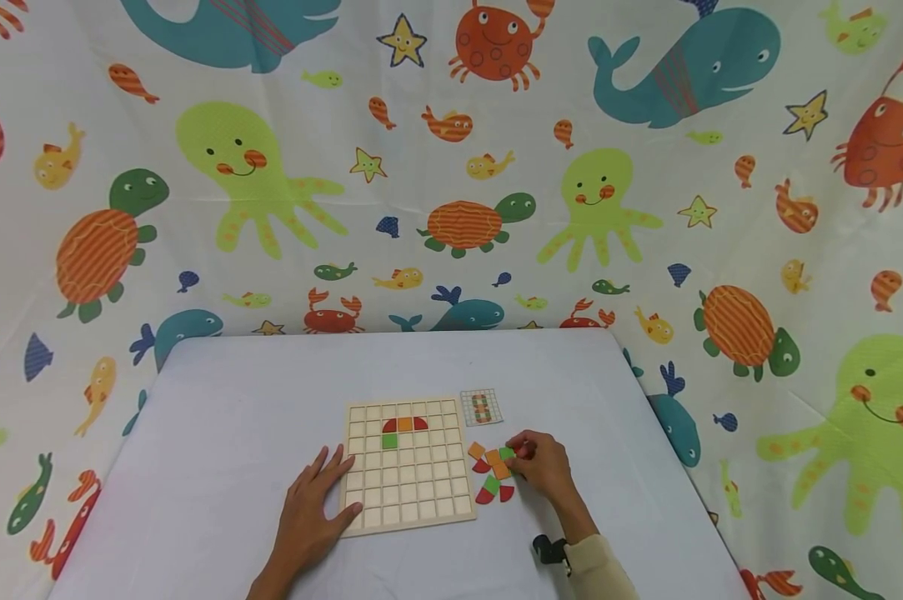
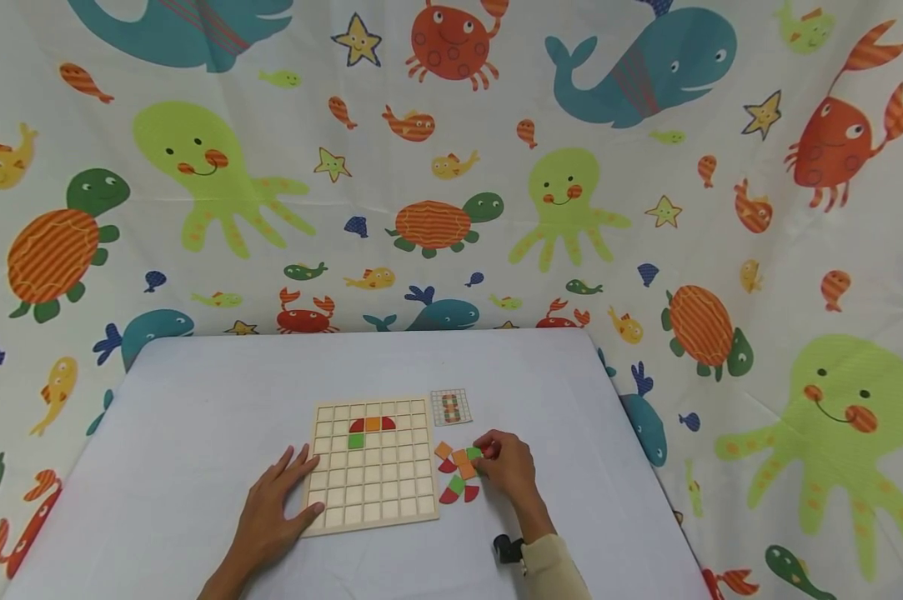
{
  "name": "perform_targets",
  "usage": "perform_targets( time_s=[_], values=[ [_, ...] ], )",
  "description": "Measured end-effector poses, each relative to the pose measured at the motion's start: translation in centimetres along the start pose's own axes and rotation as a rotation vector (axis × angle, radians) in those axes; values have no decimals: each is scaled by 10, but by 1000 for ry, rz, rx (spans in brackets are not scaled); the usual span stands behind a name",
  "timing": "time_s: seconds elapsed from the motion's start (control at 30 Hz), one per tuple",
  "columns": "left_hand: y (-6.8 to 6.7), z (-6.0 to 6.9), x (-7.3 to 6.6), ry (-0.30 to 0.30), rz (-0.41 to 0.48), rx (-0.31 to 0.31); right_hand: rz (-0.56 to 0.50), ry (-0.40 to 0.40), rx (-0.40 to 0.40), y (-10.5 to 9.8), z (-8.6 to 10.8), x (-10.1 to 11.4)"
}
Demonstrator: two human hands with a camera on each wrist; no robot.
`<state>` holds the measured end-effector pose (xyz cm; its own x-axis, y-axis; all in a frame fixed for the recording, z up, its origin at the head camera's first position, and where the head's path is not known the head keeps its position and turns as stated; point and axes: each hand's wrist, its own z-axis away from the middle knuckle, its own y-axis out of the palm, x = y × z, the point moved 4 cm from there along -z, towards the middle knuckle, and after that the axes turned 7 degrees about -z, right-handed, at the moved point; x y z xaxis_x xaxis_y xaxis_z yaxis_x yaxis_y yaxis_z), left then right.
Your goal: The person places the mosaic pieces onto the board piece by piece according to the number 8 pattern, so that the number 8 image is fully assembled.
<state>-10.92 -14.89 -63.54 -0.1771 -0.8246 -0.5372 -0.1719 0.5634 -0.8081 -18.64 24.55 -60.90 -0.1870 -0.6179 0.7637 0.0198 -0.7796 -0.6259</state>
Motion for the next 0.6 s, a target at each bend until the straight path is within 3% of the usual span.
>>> perform_targets(
  time_s=[0.2,0.47,0.6],
  values=[
    [0,0,0,-2,0,4,-60,-22,-7,0,1,3],
    [-1,1,-1,3,5,-6,-166,-69,-85,8,3,16],
    [-1,1,0,7,8,-15,-244,-73,-53,20,1,28]
  ],
)
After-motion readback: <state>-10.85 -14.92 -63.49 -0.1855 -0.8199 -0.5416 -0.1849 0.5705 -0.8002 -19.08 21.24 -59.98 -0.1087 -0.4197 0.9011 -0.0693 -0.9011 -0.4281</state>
